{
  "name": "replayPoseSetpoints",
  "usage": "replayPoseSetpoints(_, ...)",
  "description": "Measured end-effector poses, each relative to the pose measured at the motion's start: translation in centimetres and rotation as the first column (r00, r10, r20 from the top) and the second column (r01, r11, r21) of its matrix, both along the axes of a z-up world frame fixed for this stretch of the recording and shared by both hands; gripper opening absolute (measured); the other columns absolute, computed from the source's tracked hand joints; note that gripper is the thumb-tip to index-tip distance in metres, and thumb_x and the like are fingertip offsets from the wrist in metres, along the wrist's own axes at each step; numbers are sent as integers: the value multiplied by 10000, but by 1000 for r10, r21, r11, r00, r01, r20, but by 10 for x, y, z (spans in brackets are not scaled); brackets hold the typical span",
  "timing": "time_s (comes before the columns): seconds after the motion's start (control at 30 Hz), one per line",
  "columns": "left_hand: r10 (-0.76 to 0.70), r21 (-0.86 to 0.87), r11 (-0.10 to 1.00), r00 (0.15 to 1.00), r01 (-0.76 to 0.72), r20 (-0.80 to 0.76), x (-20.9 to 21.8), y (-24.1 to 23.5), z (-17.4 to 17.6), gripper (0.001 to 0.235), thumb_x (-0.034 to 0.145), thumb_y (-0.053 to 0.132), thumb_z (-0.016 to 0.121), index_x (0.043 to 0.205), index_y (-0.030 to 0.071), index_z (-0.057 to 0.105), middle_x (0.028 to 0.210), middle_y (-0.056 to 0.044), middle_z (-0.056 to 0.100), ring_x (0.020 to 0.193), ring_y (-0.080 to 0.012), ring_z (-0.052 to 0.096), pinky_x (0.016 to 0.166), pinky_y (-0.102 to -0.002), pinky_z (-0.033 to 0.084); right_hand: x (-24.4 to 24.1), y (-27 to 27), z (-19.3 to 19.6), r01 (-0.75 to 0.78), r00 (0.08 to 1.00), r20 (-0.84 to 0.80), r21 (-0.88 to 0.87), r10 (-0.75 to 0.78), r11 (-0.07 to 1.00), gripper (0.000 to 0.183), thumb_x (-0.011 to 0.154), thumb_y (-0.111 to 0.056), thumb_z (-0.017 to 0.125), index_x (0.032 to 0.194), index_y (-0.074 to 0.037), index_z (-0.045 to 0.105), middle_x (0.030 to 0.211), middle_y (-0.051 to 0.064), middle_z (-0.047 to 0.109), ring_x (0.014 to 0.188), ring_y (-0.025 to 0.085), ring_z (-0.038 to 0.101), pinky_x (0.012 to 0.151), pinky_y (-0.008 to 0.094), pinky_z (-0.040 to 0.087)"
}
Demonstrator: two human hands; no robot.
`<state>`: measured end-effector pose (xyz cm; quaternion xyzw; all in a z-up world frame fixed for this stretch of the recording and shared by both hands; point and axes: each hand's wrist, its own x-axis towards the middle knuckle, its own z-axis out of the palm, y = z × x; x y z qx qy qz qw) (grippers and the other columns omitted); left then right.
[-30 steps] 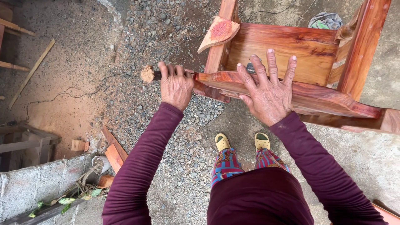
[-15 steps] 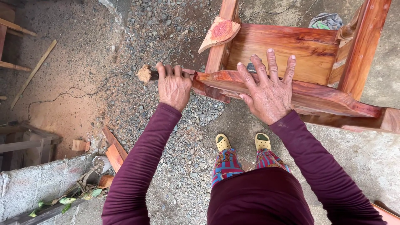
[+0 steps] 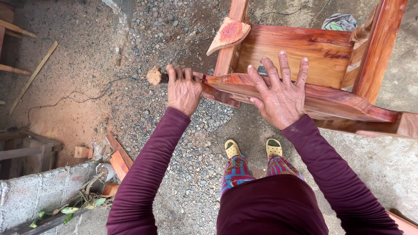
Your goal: The person uses a chisel to carve and shape the edges of a wooden chair frame. They hold the chair with one hand while striking the chisel with the other to remove wood shavings from the armrest and leg joints.
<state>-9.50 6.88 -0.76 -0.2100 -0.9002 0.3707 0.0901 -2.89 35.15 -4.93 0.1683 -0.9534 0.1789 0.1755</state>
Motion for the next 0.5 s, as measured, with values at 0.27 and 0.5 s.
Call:
replayPoseSetpoints(0.27, -14, -49, 999, 1000, 14, 4, 14, -1, 1, 169, 876, 168, 620, 923, 49, 731, 898, -117, 652, 995, -341, 605, 1107, -595, 260, -1, -1, 1, 0, 1000, 0, -7, 0, 1000, 905, 789, -419, 833, 1604, -243, 482, 1592, 146, 442, 1571, 439, 238, 1171, 793, 58)
replayPoseSetpoints(0.5, -13, 87, 996, 994, 22, -107, 12, -2, -1, 144, 856, 142, 635, 919, 60, 735, 918, -113, 651, 1003, -330, 595, 1112, -598, 255, 0, 0, 2, -4, 1000, -10, 5, 4, 1000, 885, 806, -424, 829, 1600, -234, 487, 1597, 148, 445, 1574, 437, 246, 1177, 787, 73)
